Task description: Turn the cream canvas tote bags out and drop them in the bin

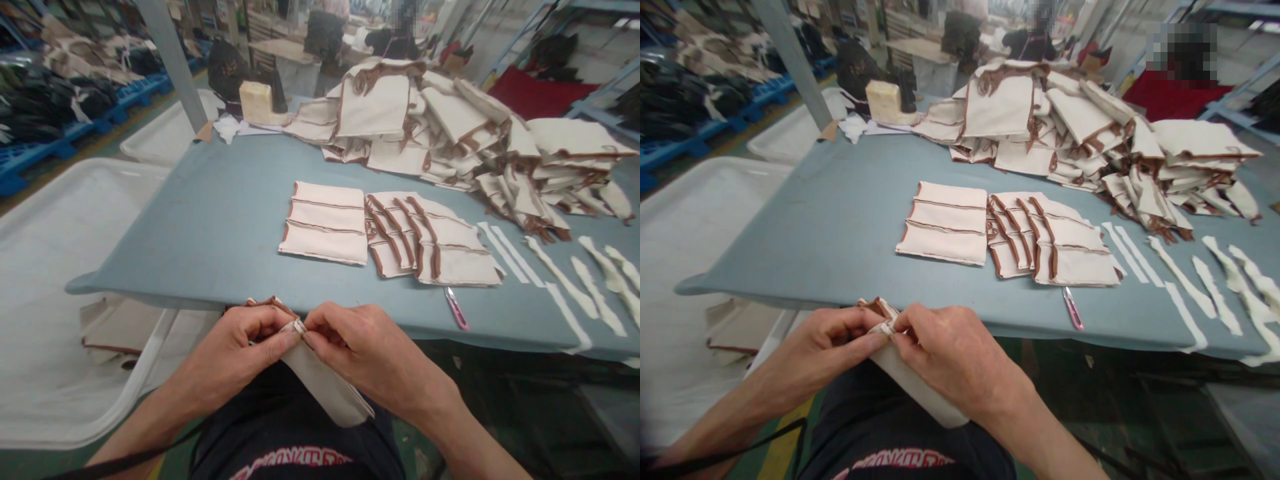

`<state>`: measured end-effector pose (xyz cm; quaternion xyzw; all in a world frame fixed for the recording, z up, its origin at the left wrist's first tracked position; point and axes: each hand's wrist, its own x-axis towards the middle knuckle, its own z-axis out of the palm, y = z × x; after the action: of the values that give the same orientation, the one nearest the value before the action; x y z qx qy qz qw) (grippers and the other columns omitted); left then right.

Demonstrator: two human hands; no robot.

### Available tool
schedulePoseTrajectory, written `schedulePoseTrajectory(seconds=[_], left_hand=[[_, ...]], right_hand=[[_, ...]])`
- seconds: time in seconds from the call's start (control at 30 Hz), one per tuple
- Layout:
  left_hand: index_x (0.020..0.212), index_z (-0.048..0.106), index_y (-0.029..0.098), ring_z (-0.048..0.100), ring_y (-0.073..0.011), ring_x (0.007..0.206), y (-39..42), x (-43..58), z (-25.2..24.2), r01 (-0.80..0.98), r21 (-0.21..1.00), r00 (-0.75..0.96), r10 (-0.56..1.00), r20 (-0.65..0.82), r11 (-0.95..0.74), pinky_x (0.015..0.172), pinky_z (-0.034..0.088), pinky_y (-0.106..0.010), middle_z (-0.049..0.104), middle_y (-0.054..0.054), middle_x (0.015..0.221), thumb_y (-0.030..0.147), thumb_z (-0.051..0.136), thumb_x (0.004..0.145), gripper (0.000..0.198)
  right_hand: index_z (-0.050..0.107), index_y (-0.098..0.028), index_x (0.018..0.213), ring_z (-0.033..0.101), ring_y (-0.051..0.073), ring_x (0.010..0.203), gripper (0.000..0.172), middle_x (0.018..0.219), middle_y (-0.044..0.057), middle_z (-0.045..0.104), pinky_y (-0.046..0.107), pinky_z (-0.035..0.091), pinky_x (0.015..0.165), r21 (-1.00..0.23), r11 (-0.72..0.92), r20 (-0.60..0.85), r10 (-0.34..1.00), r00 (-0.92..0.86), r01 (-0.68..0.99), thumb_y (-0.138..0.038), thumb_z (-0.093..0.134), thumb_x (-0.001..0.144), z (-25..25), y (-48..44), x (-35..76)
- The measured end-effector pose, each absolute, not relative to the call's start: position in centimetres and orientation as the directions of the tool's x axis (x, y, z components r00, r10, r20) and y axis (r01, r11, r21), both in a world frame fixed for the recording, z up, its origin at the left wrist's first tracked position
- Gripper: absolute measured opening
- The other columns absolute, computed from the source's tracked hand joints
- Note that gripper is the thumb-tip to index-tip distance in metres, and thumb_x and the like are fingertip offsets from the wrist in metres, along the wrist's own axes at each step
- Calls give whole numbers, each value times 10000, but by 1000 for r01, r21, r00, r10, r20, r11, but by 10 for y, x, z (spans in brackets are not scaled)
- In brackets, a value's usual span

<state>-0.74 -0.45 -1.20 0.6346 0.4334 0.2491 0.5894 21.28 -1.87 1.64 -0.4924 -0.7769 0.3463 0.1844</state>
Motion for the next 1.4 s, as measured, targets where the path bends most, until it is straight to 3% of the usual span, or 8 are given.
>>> schedulePoseTrajectory(seconds=[0.23, 0.67, 0.77, 0.87, 0.93, 1.1, 1.3, 1.4], left_hand=[[849, 797, 173, 696, -192, 847, -3, -6, -14, 291, 956, 516, 835, -189, 36, 766, 524, -256, 803, -40, 897, 373, 612, 1002, 313], [756, 709, 189, 596, -157, 651, -4, 6, -9, 489, 869, 432, 886, -170, -72, 629, 417, -248, 690, 31, 669, 318, 556, 915, 256], [752, 697, 189, 608, -157, 677, -4, 3, -9, 456, 889, 433, 883, -178, -44, 646, 429, -242, 700, 29, 699, 341, 552, 939, 281], [802, 722, 184, 626, -166, 720, -3, -1, -9, 437, 899, 450, 872, -192, -27, 674, 446, -246, 717, 17, 754, 383, 545, 973, 317], [815, 729, 182, 626, -170, 731, -3, -2, -9, 444, 895, 462, 865, -195, -36, 684, 447, -253, 720, 10, 766, 405, 533, 990, 344], [770, 693, 184, 613, -168, 706, -3, -1, -9, 476, 875, 456, 876, -156, -91, 679, 427, -267, 704, 9, 732, 404, 527, 994, 356], [673, 627, 191, 572, -145, 648, -4, 2, -8, 500, 855, 433, 894, -110, -137, 640, 392, -261, 638, 28, 665, 363, 517, 959, 352], [670, 600, 199, 544, -143, 638, -5, 3, -10, 502, 859, 399, 908, -129, -99, 619, 377, -258, 607, 38, 644, 355, 511, 915, 303]], right_hand=[[663, -197, 838, 432, 90, 512, 148, 583, -74, 535, 229, 302, 536, -830, 182, -66, 907, -416, 528, -143, 642, 974, 11, -18, 213], [641, -180, 794, 567, 104, 554, 127, 630, -29, 652, 198, 374, 513, -903, -67, -244, 893, -377, 425, -145, 608, 912, 2, -11, 208], [649, -183, 826, 584, 108, 556, 143, 636, -29, 663, 203, 379, 520, -906, -9, -194, 898, -394, 424, -180, 613, 965, 2, -11, 210], [686, -191, 961, 623, 119, 575, 93, 680, -24, 699, 214, 386, 541, -836, 159, -72, 917, -392, 525, -257, 652, 1016, 4, -13, 212], [699, -189, 1031, 694, 150, 653, 84, 787, 16, 766, 240, 405, 582, -707, 313, 27, 908, -418, 634, -264, 662, 1032, 6, -14, 213], [728, -172, 922, 742, 203, 738, 181, 813, 58, 780, 306, 367, 612, -351, 600, 197, 798, -570, 719, -225, 620, 1057, 13, -13, 213], [712, -174, 815, 698, 179, 611, 200, 705, 27, 755, 325, 291, 555, -244, 644, 208, 765, -609, 725, -103, 628, 981, 11, -11, 208], [715, -168, 814, 684, 165, 579, 180, 688, 28, 762, 312, 288, 548, -301, 592, 256, 805, -535, 748, -98, 613, 944, 5, -12, 204]])
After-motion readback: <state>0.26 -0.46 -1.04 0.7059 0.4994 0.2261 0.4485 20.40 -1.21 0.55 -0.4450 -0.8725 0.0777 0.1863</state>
